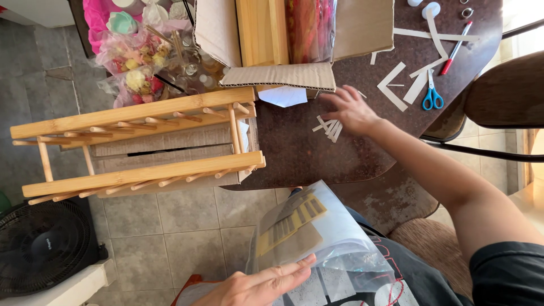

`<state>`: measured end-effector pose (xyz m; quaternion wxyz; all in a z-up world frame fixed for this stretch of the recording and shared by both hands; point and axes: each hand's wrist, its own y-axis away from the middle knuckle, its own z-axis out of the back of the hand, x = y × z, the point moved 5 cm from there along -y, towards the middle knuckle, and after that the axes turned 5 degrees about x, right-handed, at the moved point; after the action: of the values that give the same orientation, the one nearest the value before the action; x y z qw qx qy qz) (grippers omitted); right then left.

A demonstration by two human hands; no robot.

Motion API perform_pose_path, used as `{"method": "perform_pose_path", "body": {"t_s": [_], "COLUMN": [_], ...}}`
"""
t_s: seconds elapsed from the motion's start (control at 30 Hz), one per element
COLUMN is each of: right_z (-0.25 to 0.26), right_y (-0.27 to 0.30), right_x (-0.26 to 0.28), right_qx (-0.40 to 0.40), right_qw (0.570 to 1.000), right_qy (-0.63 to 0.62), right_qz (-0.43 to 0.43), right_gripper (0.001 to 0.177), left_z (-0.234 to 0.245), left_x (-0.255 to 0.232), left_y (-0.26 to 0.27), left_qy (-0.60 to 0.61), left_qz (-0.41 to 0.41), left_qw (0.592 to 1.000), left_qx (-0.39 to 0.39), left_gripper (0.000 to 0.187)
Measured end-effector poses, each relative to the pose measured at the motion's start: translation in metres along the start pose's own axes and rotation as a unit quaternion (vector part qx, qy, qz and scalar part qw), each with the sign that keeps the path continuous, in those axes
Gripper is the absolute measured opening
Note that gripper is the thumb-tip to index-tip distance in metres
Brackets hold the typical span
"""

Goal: Organizing craft supplies and documents into plastic sleeves and boxes on a table

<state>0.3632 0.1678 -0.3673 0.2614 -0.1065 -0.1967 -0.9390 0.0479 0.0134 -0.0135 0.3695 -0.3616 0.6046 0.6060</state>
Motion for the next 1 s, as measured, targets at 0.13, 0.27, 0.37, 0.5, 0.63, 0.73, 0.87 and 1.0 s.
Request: {"method": "perform_pose_path", "body": {"t_s": [0.13, 0.27, 0.37, 0.5, 0.63, 0.73, 0.87, 1.0], "right_z": [-0.007, -0.012, -0.030, -0.008, -0.025, -0.050, -0.066, -0.053], "right_y": [-0.015, 0.004, 0.014, 0.013, 0.020, 0.027, 0.035, 0.042], "right_x": [0.005, -0.021, -0.035, 0.004, -0.002, -0.025, -0.031, -0.019], "right_qx": [0.049, 0.071, 0.025, 0.098, 0.001, 0.009, -0.140, -0.230], "right_qw": [0.990, 0.985, 0.988, 0.992, 0.997, 0.997, 0.986, 0.971], "right_qy": [0.130, 0.148, 0.131, 0.014, 0.075, 0.059, 0.052, 0.030], "right_qz": [0.015, -0.043, -0.075, -0.075, 0.026, 0.047, 0.068, 0.055], "right_gripper": [0.068, 0.064, 0.053, 0.070, 0.056, 0.060, 0.030, 0.030], "left_z": [0.010, 0.011, 0.009, 0.010, 0.014, 0.014, 0.018, 0.017], "left_x": [-0.007, -0.001, 0.005, 0.009, 0.004, 0.005, -0.002, -0.004], "left_y": [-0.002, -0.003, -0.005, -0.007, -0.006, -0.007, -0.007, -0.009], "left_qy": [0.040, 0.052, 0.012, -0.006, 0.014, 0.018, 0.019, 0.025], "left_qz": [-0.103, -0.106, -0.095, -0.108, -0.130, -0.126, -0.137, -0.117], "left_qw": [0.991, 0.990, 0.992, 0.991, 0.989, 0.990, 0.989, 0.991], "left_qx": [-0.073, -0.076, -0.079, -0.079, -0.068, -0.061, -0.052, -0.052], "left_gripper": [0.051, 0.060, 0.060, 0.078, 0.080, 0.083, 0.075, 0.081]}}
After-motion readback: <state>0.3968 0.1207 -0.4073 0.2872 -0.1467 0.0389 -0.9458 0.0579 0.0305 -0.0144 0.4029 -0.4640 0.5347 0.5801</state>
